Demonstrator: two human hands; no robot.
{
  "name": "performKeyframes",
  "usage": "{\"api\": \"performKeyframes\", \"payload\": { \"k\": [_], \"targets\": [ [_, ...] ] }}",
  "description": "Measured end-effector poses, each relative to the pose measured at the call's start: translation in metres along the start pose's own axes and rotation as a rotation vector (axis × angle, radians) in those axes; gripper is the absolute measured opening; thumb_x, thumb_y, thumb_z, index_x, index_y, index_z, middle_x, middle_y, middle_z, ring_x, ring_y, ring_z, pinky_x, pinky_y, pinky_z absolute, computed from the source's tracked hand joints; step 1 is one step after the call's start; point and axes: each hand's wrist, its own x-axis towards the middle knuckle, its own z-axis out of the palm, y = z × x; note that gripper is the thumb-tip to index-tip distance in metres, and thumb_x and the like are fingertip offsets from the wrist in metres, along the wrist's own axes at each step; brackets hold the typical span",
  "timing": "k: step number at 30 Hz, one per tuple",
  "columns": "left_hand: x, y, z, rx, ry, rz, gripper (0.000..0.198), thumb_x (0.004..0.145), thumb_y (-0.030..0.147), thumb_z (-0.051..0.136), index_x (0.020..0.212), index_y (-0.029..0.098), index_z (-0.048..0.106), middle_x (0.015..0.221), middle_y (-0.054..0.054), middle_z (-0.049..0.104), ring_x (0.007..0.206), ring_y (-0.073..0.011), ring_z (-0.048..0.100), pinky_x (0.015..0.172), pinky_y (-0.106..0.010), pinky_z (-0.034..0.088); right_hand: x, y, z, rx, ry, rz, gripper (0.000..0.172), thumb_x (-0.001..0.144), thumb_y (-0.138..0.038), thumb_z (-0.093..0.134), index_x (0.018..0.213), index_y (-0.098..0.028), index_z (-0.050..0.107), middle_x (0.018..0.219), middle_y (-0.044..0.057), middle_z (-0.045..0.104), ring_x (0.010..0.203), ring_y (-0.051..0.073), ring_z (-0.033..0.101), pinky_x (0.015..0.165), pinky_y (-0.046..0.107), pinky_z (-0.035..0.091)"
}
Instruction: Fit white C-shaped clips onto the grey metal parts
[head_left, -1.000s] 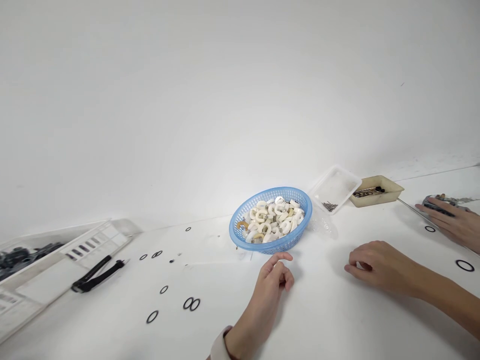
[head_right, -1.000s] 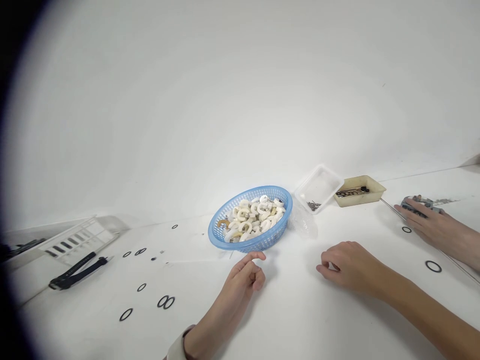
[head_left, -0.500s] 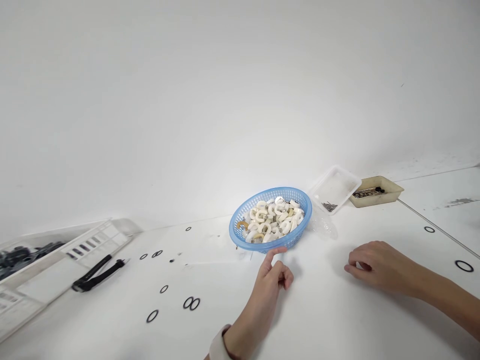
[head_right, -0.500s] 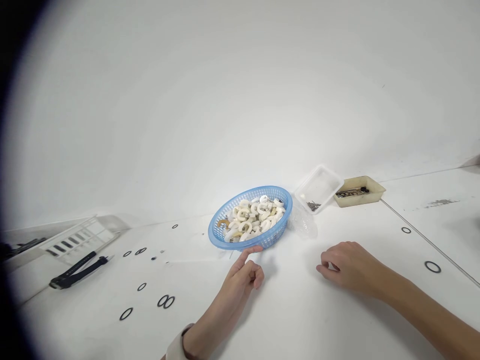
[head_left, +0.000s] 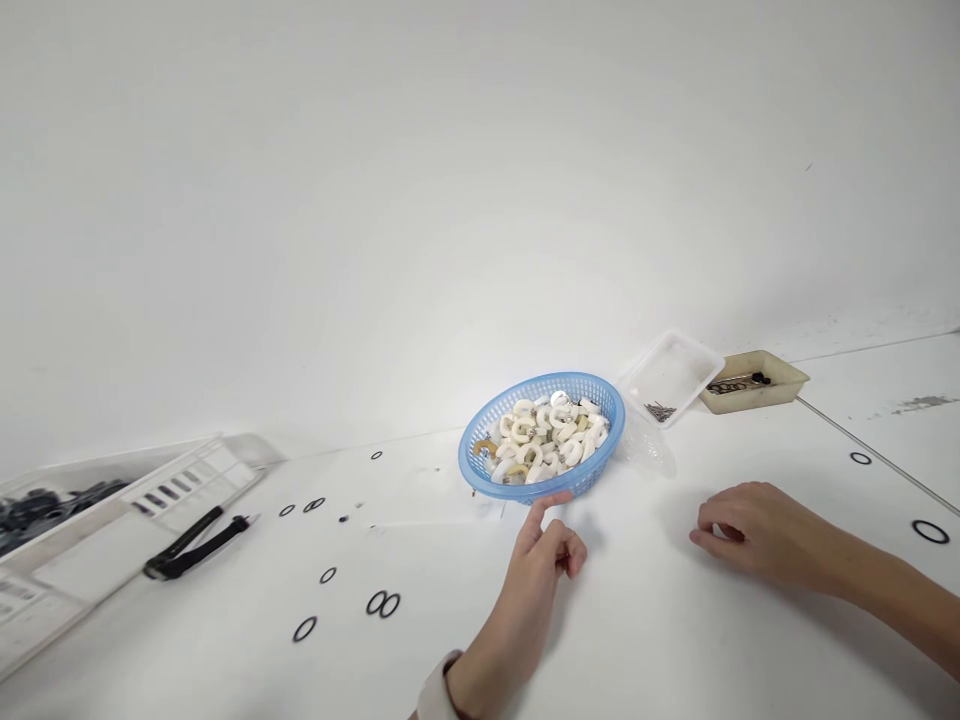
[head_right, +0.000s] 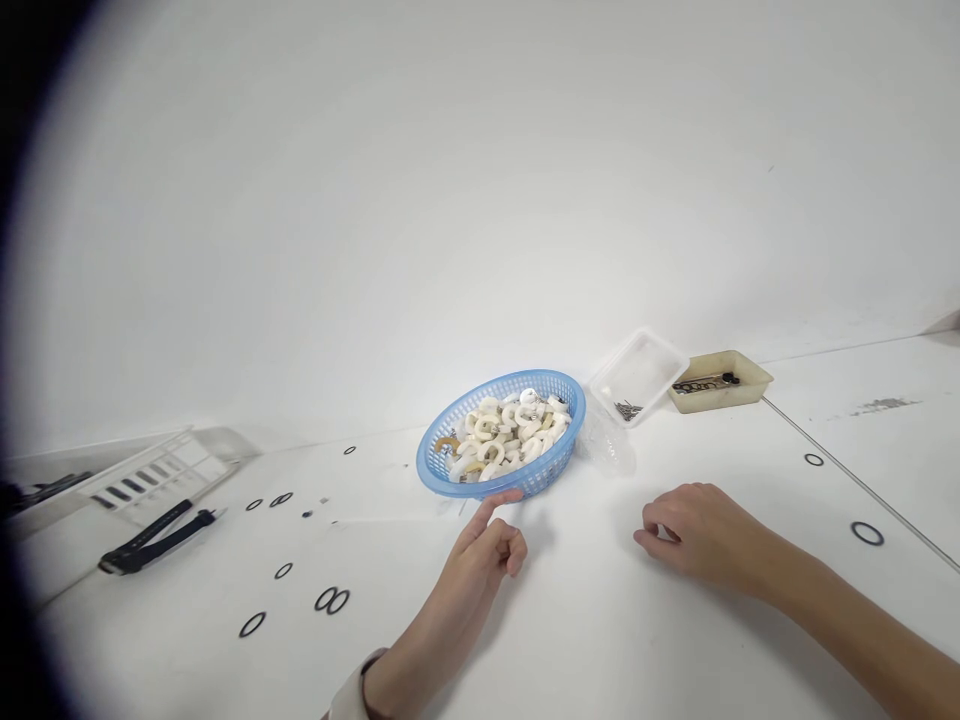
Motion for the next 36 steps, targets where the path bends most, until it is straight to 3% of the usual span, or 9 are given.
{"api": "performKeyframes", "payload": {
  "k": [7, 15, 29, 36],
  "targets": [
    [0.0056, -0.0037, -0.0022, 0.014, -0.002, 0.021, 0.044, 0.075, 0.029, 0.056, 0.118, 0.018, 0.053, 0.055, 0.006, 0.054, 0.06, -0.0154, 0.042, 0.065, -0.027, 0.034, -0.0006, -0.0002, -0.001, -0.01, -0.021, 0.015, 0.036, 0.097, -0.026, 0.042, 0.066, -0.02, 0.025, 0.058, -0.004, 0.033, 0.057, 0.014, 0.028, 0.057, 0.03, 0.022],
    [0.0092, 0.0007, 0.0023, 0.049, 0.046, 0.02, 0.052, 0.064, 0.039, 0.054, 0.111, 0.018, 0.049, 0.05, 0.007, 0.052, 0.057, -0.0149, 0.038, 0.062, -0.027, 0.029, -0.0003, -0.0034, -0.0047, -0.01, -0.036, 0.03, 0.036, 0.097, -0.027, 0.042, 0.066, -0.02, 0.025, 0.059, -0.004, 0.032, 0.057, 0.014, 0.028, 0.057, 0.03, 0.022],
    [0.007, 0.0043, 0.0041, 0.022, 0.081, 0.002, 0.044, 0.06, 0.042, 0.053, 0.099, 0.024, 0.045, 0.047, 0.009, 0.047, 0.058, -0.0157, 0.036, 0.063, -0.028, 0.03, -0.0003, -0.002, -0.0029, -0.011, -0.041, 0.027, 0.035, 0.098, -0.028, 0.04, 0.066, -0.02, 0.028, 0.06, -0.003, 0.038, 0.058, 0.015, 0.032, 0.058, 0.03, 0.024],
    [0.0074, 0.0033, 0.0038, 0.016, 0.083, -0.005, 0.046, 0.06, 0.041, 0.054, 0.102, 0.022, 0.049, 0.049, 0.008, 0.049, 0.058, -0.016, 0.037, 0.062, -0.028, 0.031, 0.0004, -0.0018, -0.0035, -0.019, -0.038, 0.03, 0.035, 0.096, -0.027, 0.041, 0.065, -0.02, 0.026, 0.058, -0.003, 0.034, 0.057, 0.014, 0.028, 0.058, 0.03, 0.023]
  ]
}}
